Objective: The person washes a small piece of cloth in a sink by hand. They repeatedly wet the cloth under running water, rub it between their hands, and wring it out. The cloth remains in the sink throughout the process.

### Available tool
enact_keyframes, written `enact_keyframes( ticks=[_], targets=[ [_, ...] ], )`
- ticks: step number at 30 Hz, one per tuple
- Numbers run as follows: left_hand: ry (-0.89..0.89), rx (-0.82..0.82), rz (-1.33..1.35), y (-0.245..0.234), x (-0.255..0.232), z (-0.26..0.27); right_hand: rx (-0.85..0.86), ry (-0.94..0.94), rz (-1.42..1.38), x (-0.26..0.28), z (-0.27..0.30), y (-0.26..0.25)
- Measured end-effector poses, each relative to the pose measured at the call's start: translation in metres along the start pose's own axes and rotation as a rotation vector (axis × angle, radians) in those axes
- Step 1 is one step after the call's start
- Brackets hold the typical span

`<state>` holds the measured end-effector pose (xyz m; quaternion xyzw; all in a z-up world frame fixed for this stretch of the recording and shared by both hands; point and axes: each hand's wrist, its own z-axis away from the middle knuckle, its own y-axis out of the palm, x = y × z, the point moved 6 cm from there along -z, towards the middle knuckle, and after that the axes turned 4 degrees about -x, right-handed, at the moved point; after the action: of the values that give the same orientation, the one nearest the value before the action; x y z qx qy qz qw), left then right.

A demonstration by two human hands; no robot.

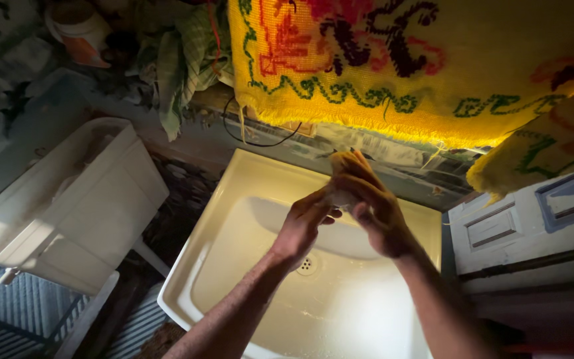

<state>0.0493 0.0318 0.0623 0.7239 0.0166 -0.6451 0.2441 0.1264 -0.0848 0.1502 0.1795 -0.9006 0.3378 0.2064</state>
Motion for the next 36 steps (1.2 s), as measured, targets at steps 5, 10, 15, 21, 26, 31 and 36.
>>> enact_keyframes(
  ticks=[5, 10, 15, 21, 26, 31, 36],
  targets=[
    [0.015, 0.024, -0.056, 0.007, -0.002, 0.005, 0.298, 0.009, -0.034, -0.011, -0.033, -0.001],
    [0.03, 0.009, -0.107, 0.01, -0.012, 0.004, 0.403, 0.032, 0.007, -0.014, -0.051, 0.001],
    [0.073, -0.071, -0.311, 0.003, -0.013, 0.004, 0.436, -0.135, 0.052, -0.006, -0.057, 0.009],
    [0.12, -0.149, -0.368, 0.001, -0.016, 0.0, 0.328, -0.147, 0.106, 0.005, -0.062, 0.015],
    [0.038, -0.212, -0.332, -0.001, -0.001, -0.006, 0.382, -0.108, 0.282, 0.001, -0.07, 0.028],
    [0.152, -0.217, -0.353, -0.002, -0.005, -0.003, 0.413, 0.088, 0.525, 0.001, -0.082, 0.043],
    [0.135, -0.227, -0.416, -0.001, -0.007, -0.003, 0.514, 0.36, 0.721, -0.004, -0.094, 0.057]
  ],
)
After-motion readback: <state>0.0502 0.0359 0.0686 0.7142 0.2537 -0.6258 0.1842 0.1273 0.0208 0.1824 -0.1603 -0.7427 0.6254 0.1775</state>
